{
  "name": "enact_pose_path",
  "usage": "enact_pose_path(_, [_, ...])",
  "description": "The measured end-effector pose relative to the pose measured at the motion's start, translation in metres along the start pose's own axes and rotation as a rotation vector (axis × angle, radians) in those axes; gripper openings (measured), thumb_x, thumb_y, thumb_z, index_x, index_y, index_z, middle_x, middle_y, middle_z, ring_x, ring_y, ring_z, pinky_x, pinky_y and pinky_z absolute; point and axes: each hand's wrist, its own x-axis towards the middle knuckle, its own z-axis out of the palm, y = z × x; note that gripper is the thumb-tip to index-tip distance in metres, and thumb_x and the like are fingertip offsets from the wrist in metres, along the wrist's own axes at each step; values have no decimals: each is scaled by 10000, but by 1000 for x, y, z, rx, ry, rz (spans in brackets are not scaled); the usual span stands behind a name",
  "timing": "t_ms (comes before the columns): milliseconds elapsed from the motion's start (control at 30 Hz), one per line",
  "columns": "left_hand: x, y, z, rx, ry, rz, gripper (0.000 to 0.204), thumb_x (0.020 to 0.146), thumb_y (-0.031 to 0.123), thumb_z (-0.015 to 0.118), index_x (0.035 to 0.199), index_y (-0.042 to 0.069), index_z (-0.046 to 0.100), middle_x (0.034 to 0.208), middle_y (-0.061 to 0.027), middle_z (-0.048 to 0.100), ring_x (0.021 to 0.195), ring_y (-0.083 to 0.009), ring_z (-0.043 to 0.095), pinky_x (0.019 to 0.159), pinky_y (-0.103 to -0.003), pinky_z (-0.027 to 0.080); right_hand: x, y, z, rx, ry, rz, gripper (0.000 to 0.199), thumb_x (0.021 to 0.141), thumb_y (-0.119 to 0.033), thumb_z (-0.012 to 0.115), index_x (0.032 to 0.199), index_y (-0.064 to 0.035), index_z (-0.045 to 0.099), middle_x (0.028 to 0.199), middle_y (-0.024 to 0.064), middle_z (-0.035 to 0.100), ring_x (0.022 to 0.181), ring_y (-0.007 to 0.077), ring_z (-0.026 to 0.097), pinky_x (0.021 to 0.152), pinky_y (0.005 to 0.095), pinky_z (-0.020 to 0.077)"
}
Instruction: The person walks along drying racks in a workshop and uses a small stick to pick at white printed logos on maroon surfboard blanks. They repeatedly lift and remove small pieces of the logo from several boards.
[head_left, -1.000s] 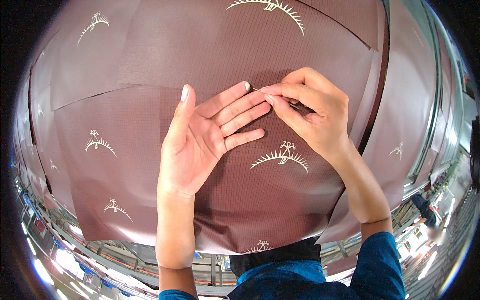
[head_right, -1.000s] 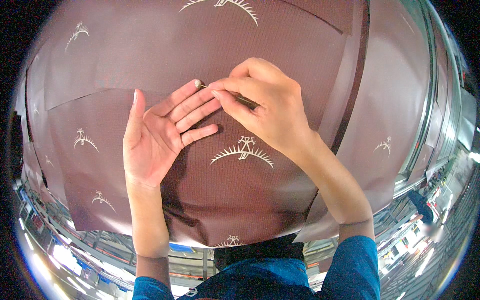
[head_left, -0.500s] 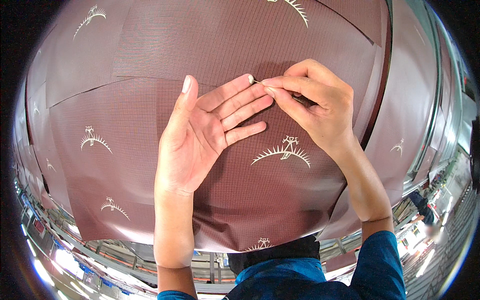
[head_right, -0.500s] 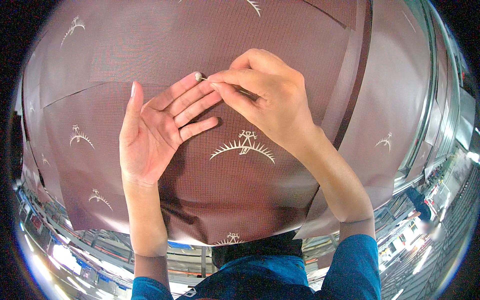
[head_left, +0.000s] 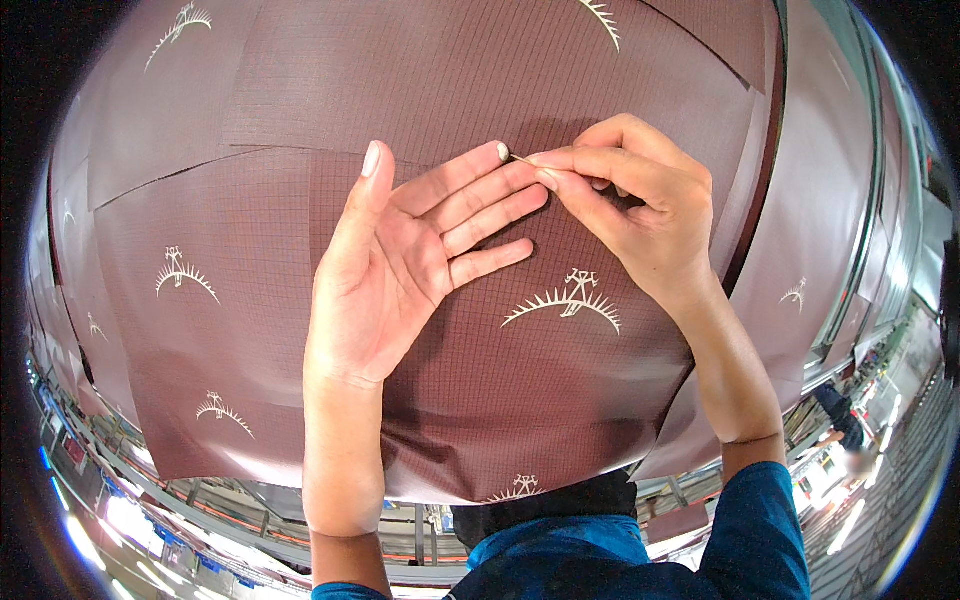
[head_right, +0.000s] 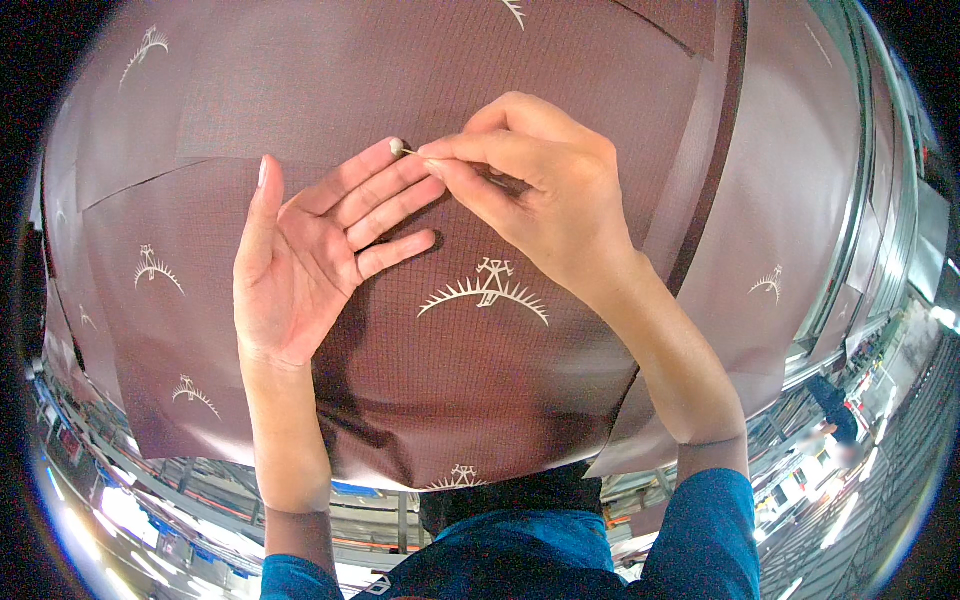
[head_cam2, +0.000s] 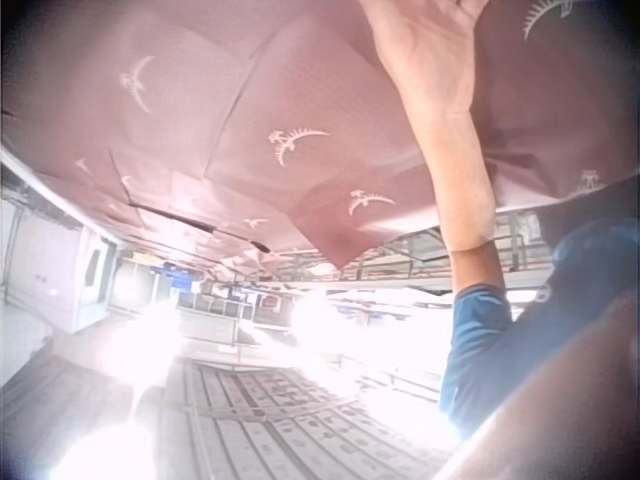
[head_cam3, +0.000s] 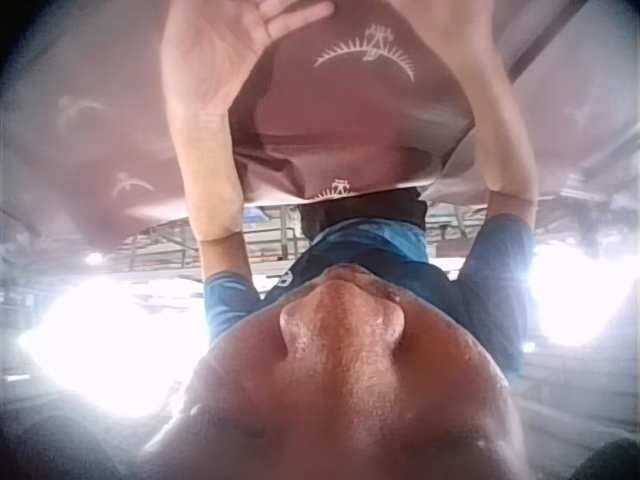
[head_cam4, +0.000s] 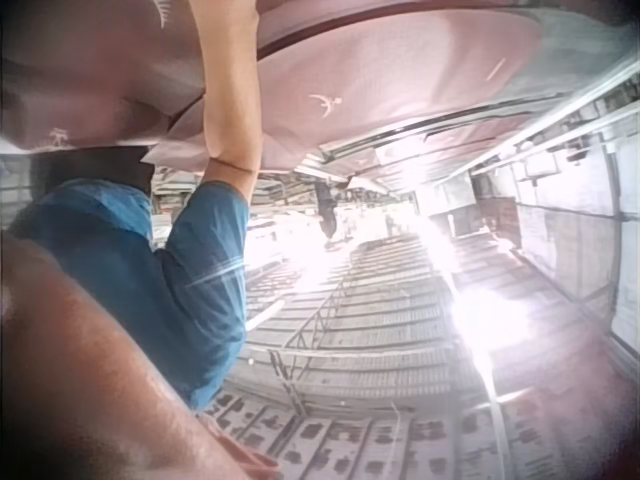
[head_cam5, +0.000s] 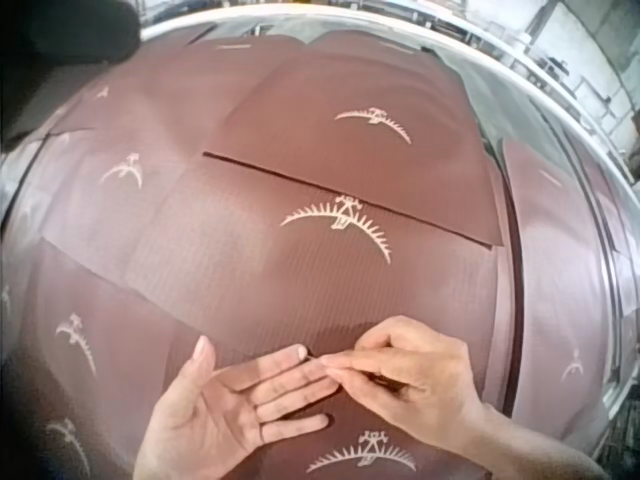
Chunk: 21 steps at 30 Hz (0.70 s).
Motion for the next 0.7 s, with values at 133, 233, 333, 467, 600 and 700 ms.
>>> enact_pose_path(133, [-4, 5, -3, -14, -16, -2, 824, 1058, 567, 247, 1470, -145, 309, 1499, -374, 358, 1411, -446, 395, 1121, -552, 399, 0, -12, -6, 6, 9, -13, 170, 782, -1, 784, 937, -71, 783, 818, 53, 645, 675, 138, 615, 588, 248, 479])
enact_pose_path(233, [-2, 2, -7, 43, -23, 0, 802, 1064, 550, 229, 1464, -139, 328, 1497, -362, 375, 1391, -434, 431, 1129, -502, 406, -29, -25, -22, -35, -12, 94, 200, 746, 23, 781, 929, -58, 781, 821, 61, 643, 698, 151, 630, 636, 239, 499])
enact_pose_path(333, [-2, 6, -5, 138, -53, 32, 779, 1071, 526, 229, 1462, -139, 335, 1492, -363, 383, 1392, -434, 431, 1127, -502, 405, -61, -34, -28, -17, -55, 99, 228, 712, 45, 779, 916, -55, 777, 827, 58, 640, 714, 162, 633, 646, 256, 503])
enact_pose_path(467, [-2, 13, 9, 131, 67, 30, 687, 1057, 470, 364, 1440, -99, 393, 1395, -324, 504, 1293, -402, 533, 1055, -504, 473, -87, -35, -10, -118, -62, 37, 251, 669, 42, 798, 893, -70, 776, 813, 55, 632, 722, 180, 614, 619, 284, 487])
enact_pose_path(600, [-5, 16, 14, 90, 36, 44, 735, 1058, 537, 324, 1358, -111, 492, 1383, -327, 529, 1320, -428, 514, 1073, -548, 455, -94, -32, -2, -154, -17, -75, 294, 623, 37, 803, 894, -74, 772, 807, 43, 627, 713, 194, 604, 627, 297, 484])
enact_pose_path(700, [-6, 15, 13, 112, 35, 58, 727, 1059, 523, 341, 1358, -126, 472, 1386, -334, 521, 1316, -429, 517, 1068, -546, 462, -91, -35, 1, -169, -22, -119, 305, 613, 26, 805, 894, -86, 762, 812, 36, 622, 718, 198, 604, 645, 302, 488])
